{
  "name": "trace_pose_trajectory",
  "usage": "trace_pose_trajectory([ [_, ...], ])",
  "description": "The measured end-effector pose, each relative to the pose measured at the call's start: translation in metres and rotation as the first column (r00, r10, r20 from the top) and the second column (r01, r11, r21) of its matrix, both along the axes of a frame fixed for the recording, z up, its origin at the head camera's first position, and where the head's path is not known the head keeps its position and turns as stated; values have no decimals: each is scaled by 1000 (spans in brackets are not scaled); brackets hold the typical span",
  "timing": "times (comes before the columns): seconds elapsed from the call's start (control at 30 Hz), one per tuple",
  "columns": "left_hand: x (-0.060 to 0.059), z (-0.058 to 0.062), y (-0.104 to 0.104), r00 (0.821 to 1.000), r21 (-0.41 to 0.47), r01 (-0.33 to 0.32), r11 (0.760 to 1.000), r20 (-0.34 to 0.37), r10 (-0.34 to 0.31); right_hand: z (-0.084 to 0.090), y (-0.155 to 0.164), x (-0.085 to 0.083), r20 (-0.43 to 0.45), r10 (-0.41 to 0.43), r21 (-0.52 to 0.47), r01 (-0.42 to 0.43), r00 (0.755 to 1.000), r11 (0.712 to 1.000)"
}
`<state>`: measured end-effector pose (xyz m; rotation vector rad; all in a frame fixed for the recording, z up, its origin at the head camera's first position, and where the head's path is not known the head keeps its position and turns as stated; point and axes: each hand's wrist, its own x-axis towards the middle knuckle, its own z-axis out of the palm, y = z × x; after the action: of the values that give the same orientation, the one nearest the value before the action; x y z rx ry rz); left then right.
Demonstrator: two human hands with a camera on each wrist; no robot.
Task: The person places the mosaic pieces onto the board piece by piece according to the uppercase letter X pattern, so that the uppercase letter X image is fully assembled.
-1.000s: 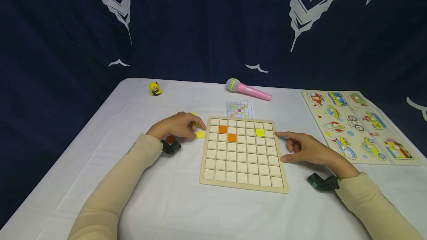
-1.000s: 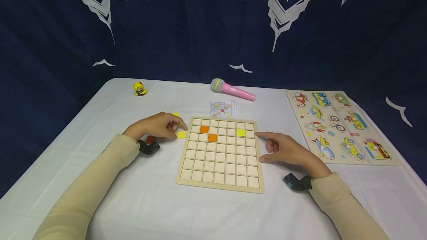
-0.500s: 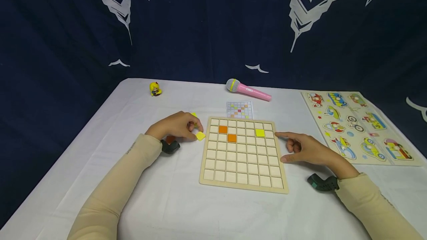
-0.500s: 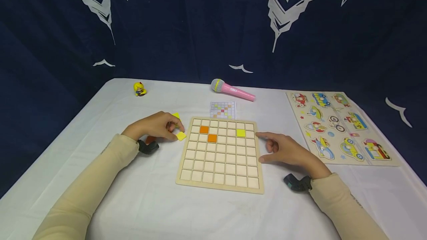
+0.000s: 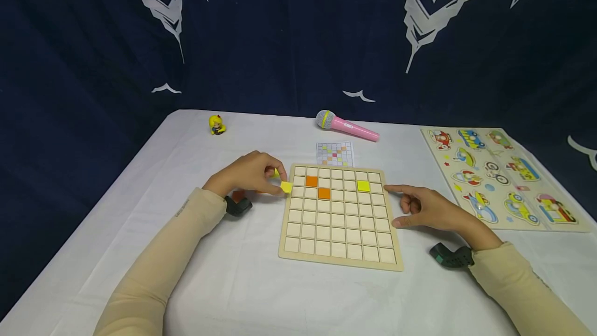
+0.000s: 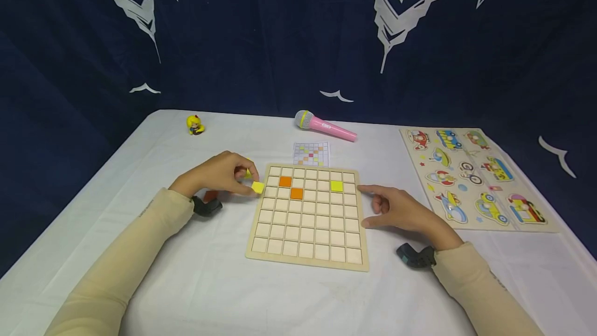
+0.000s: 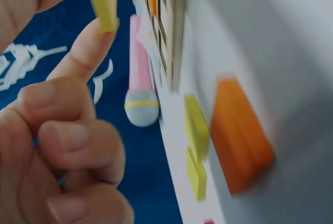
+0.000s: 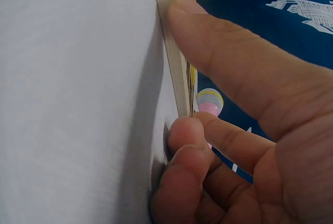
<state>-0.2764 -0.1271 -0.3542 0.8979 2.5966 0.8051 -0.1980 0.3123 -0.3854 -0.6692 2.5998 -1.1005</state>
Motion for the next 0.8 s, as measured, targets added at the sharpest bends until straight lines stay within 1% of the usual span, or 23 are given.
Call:
trace_pose_trajectory([
  [0.23, 9, 5, 17, 998, 51, 35, 998, -61, -31, 0, 1, 0, -4, 1, -1, -1, 1000, 1000],
  [0.3, 11, 6, 21, 997, 69, 37, 997, -70, -32, 0, 1, 1, -10, 0, -1, 0, 1000, 1000],
  [0.4, 14, 7, 28, 997, 89, 35, 995, -66, -29, 0, 1, 0, -15, -2, 0, 2, 1000, 1000],
  [0.5, 16, 7, 35, 997, 90, 32, 995, -71, -26, 0, 1, 0, -9, -1, 0, 1, 1000, 1000],
  [0.67, 17, 7, 46, 995, 63, 22, 998, -103, -15, 0, 1, 0, -1, -3, 1, 3, 1000, 1000],
  [0.8, 18, 8, 56, 994, 67, 21, 998, -113, -13, 0, 1, 0, -1, -1, -6, 1, 1000, 1000],
])
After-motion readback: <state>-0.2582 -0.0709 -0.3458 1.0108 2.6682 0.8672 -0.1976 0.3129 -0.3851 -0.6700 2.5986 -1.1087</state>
